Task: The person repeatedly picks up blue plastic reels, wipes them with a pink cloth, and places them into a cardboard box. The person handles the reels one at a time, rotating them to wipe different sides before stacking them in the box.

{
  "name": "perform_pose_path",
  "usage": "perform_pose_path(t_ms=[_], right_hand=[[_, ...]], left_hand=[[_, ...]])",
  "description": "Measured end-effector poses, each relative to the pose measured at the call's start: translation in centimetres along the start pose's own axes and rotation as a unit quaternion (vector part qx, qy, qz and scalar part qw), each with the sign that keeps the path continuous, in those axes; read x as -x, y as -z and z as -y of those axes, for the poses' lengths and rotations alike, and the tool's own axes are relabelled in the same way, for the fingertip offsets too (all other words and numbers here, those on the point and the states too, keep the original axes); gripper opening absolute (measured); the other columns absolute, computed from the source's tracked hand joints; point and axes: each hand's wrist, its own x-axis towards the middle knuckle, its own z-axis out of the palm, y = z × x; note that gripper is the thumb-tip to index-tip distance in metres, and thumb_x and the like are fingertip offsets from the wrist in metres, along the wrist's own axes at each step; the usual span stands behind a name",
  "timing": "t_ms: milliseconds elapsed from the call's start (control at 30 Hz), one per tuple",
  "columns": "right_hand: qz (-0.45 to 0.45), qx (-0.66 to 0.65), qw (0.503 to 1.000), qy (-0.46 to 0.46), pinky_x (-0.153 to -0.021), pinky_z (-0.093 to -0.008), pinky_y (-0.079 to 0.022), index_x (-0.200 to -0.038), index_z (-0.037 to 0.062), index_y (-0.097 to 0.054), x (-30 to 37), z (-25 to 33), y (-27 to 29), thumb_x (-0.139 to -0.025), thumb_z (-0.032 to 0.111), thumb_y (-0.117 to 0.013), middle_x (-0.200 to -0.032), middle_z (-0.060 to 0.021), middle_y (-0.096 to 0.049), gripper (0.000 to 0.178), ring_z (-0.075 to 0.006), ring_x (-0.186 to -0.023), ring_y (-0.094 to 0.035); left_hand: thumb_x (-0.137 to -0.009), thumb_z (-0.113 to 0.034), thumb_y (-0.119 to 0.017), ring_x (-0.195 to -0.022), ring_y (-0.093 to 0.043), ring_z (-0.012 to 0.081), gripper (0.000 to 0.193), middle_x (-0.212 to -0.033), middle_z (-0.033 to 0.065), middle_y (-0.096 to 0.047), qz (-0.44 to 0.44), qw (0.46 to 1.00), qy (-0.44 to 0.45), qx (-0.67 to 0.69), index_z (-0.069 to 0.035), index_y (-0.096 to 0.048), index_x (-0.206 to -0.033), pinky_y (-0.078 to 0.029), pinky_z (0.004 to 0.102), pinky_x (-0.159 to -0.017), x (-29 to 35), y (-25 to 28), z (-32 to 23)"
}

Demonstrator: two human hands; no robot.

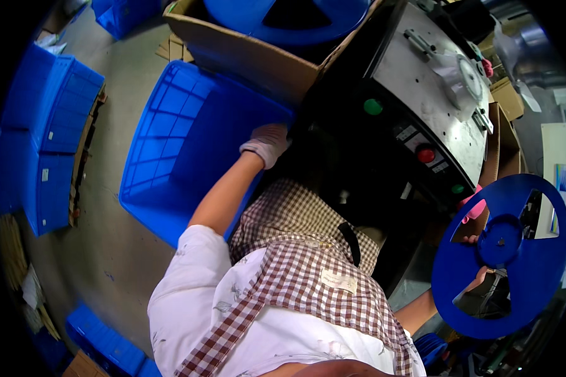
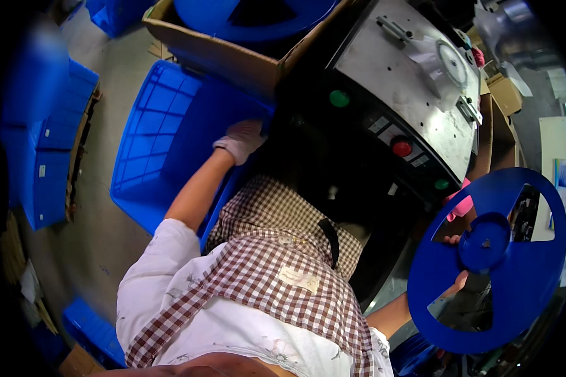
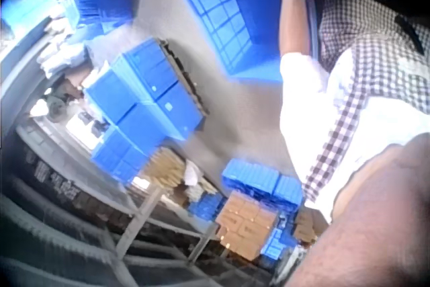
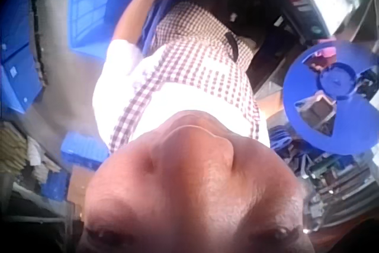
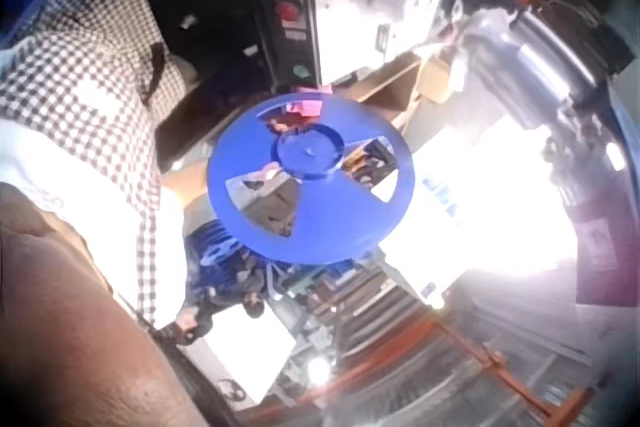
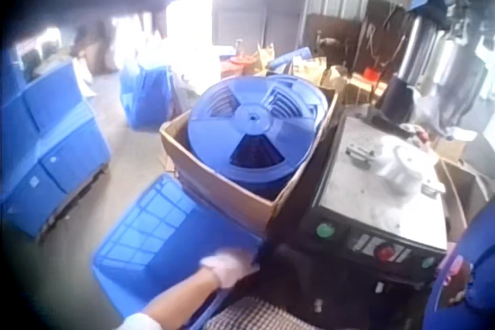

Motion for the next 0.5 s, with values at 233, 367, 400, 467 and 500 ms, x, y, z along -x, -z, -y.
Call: perform_pose_path(t_ms=[233,367,400,467,500], right_hand=[[-0.079,0.024,0.996,0.035,-0.093,-0.0373,-0.042,-0.123,-0.0065,-0.041,2.3,-0.2,0.5,-0.087,0.037,-0.054,-0.108,-0.0183,-0.052,0.058,-0.0272,-0.102,-0.053],[-0.093,0.032,0.994,0.049,-0.094,-0.0361,-0.043,-0.123,-0.0065,-0.041,2.8,-0.2,0.5,-0.089,0.035,-0.054,-0.107,-0.0183,-0.053,0.055,-0.0258,-0.100,-0.054],[-0.111,0.021,0.993,0.041,-0.091,-0.0362,-0.045,-0.124,-0.0056,-0.041,2.6,-0.2,-0.5,-0.089,0.035,-0.054,-0.107,-0.0179,-0.053,0.055,-0.0255,-0.098,-0.055],[-0.126,0.035,0.991,0.036,-0.090,-0.0361,-0.045,-0.125,-0.0049,-0.040,2.7,-0.3,-0.9,-0.090,0.035,-0.052,-0.107,-0.0175,-0.054,0.055,-0.0257,-0.097,-0.056],[-0.132,0.043,0.990,0.031,-0.089,-0.0360,-0.046,-0.126,-0.0046,-0.040,2.8,-0.4,-1.0,-0.091,0.036,-0.051,-0.107,-0.0173,-0.054,0.055,-0.0258,-0.096,-0.056]], left_hand=[[-0.087,-0.024,-0.059,-0.095,-0.062,0.0328,0.040,-0.103,0.0197,-0.063,-0.459,0.871,-0.166,-0.051,-0.009,-0.054,-0.124,-0.051,0.0373,-0.078,-3.8,22.3,0.6],[-0.079,-0.037,-0.065,-0.106,-0.053,0.0367,0.063,-0.113,0.0225,-0.057,-0.288,0.952,0.012,-0.103,-0.006,-0.045,-0.129,-0.039,0.0426,-0.094,-9.4,25.6,1.1],[-0.078,-0.036,-0.065,-0.106,-0.053,0.0380,0.063,-0.112,0.0226,-0.058,-0.282,0.954,0.012,-0.105,-0.005,-0.045,-0.129,-0.039,0.0439,-0.094,-8.7,26.6,1.4],[-0.076,-0.038,-0.067,-0.104,-0.055,0.0375,0.064,-0.108,0.0230,-0.059,-0.324,0.941,0.009,-0.097,-0.006,-0.047,-0.128,-0.043,0.0440,-0.091,-9.9,27.1,1.6],[-0.076,-0.038,-0.068,-0.103,-0.056,0.0372,0.064,-0.107,0.0230,-0.059,-0.349,0.931,0.016,-0.105,-0.007,-0.048,-0.128,-0.044,0.0442,-0.089,-9.9,27.2,1.3]])
